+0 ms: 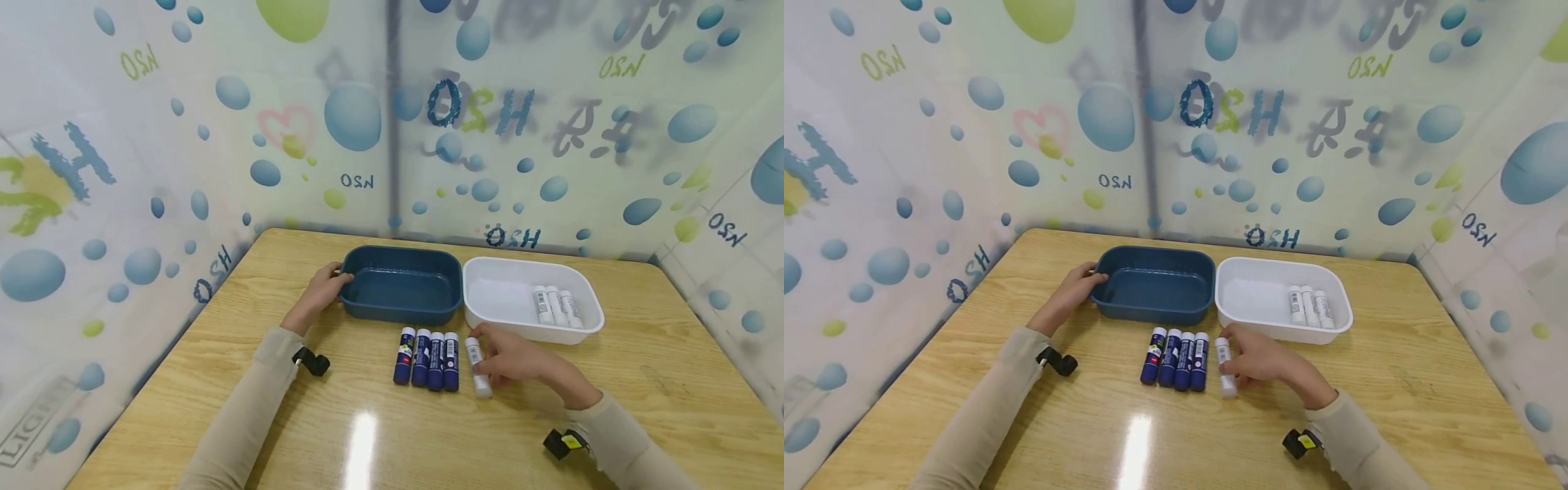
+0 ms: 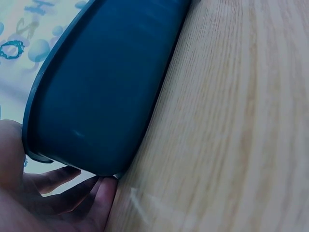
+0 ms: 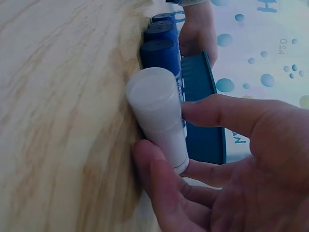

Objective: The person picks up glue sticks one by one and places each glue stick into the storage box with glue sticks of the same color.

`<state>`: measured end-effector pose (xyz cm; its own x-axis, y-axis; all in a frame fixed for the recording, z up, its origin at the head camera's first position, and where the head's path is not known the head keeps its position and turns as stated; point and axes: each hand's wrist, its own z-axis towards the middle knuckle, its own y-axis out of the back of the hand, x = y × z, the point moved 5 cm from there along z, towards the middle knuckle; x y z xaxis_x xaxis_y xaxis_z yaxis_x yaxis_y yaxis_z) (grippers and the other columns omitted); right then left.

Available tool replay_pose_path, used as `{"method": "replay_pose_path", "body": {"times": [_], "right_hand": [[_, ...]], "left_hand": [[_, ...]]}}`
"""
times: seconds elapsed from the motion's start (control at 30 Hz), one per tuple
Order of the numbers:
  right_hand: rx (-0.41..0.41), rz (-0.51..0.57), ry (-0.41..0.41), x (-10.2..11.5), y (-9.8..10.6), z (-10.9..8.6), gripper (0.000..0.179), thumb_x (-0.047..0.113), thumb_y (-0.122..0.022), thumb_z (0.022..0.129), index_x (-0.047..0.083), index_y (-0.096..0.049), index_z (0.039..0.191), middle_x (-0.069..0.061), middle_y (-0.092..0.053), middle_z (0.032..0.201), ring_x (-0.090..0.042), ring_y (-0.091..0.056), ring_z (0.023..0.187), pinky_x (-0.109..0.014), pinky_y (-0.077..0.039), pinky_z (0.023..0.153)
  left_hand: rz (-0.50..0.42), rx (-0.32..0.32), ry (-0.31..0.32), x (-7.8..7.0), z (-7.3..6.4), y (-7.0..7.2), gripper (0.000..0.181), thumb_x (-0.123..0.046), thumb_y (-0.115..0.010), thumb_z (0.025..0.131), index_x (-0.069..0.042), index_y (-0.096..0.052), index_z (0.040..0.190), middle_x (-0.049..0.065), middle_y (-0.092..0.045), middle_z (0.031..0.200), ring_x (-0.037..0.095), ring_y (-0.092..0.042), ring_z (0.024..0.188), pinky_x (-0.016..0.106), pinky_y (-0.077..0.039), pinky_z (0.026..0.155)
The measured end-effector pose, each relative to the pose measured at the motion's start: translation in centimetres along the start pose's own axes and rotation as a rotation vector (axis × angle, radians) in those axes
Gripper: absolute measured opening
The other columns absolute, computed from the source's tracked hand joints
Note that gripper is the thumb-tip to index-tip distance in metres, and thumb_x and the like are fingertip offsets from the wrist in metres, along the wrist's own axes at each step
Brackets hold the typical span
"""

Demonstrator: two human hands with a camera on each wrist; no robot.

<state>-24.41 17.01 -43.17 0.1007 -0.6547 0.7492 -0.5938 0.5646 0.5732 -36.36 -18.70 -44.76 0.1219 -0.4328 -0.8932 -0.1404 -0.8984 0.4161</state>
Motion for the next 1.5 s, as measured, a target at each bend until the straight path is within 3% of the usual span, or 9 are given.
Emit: {"method": "replay_pose_path", "body": {"times": [0.3, 0.7, 0.93, 1.23, 1.5], "right_hand": [[-0.010, -0.030, -0.019, 0.0, 0.3, -0.4, 0.057, 0.015, -0.075, 0.092, 0.003, -0.047, 0.140, -0.007, -0.064, 0.080, -0.019, -0.059, 0.061, -0.032, -0.050, 0.055], [0.017, -0.014, -0.003, 0.6, 0.3, -0.8, 0.057, 0.008, -0.074, 0.090, 0.007, -0.043, 0.138, -0.014, -0.062, 0.102, -0.020, -0.062, 0.070, -0.036, -0.056, 0.060], [0.027, -0.040, 0.036, 0.9, 0.7, -0.9, 0.056, 0.009, -0.075, 0.091, 0.009, -0.043, 0.137, -0.013, -0.062, 0.101, -0.020, -0.060, 0.072, -0.032, -0.052, 0.058], [0.031, -0.059, 0.082, 1.2, 1.2, -1.3, 0.055, 0.014, -0.077, 0.090, 0.010, -0.047, 0.135, -0.020, -0.064, 0.126, -0.023, -0.062, 0.093, -0.036, -0.056, 0.064], [0.020, -0.045, 0.135, 2.0, 2.9, -2.4, 0.052, 0.017, -0.072, 0.094, 0.010, -0.043, 0.137, -0.014, -0.067, 0.114, -0.024, -0.063, 0.090, -0.036, -0.059, 0.063]], "left_hand": [[-0.002, 0.003, -0.001, -0.1, 0.0, 0.0, 0.057, -0.032, -0.048, 0.109, -0.005, -0.037, 0.158, 0.024, -0.049, 0.152, 0.036, -0.060, 0.129, 0.032, -0.058, 0.089], [0.009, 0.021, -0.002, -0.1, 0.0, 0.0, 0.063, -0.035, -0.052, 0.107, -0.006, -0.034, 0.160, 0.024, -0.045, 0.156, 0.036, -0.057, 0.134, 0.040, -0.057, 0.099], [0.035, 0.000, -0.008, 0.0, 0.1, 0.0, 0.062, -0.035, -0.054, 0.107, -0.007, -0.036, 0.159, 0.024, -0.049, 0.152, 0.034, -0.061, 0.125, 0.032, -0.057, 0.087], [0.029, 0.003, 0.001, 0.0, 0.3, -0.1, 0.059, -0.032, -0.051, 0.108, -0.005, -0.037, 0.158, 0.025, -0.051, 0.149, 0.034, -0.063, 0.123, 0.029, -0.058, 0.084], [0.033, 0.007, -0.007, 0.0, 0.3, -0.1, 0.058, -0.032, -0.050, 0.108, -0.005, -0.037, 0.158, 0.024, -0.051, 0.149, 0.034, -0.062, 0.125, 0.031, -0.057, 0.087]]}}
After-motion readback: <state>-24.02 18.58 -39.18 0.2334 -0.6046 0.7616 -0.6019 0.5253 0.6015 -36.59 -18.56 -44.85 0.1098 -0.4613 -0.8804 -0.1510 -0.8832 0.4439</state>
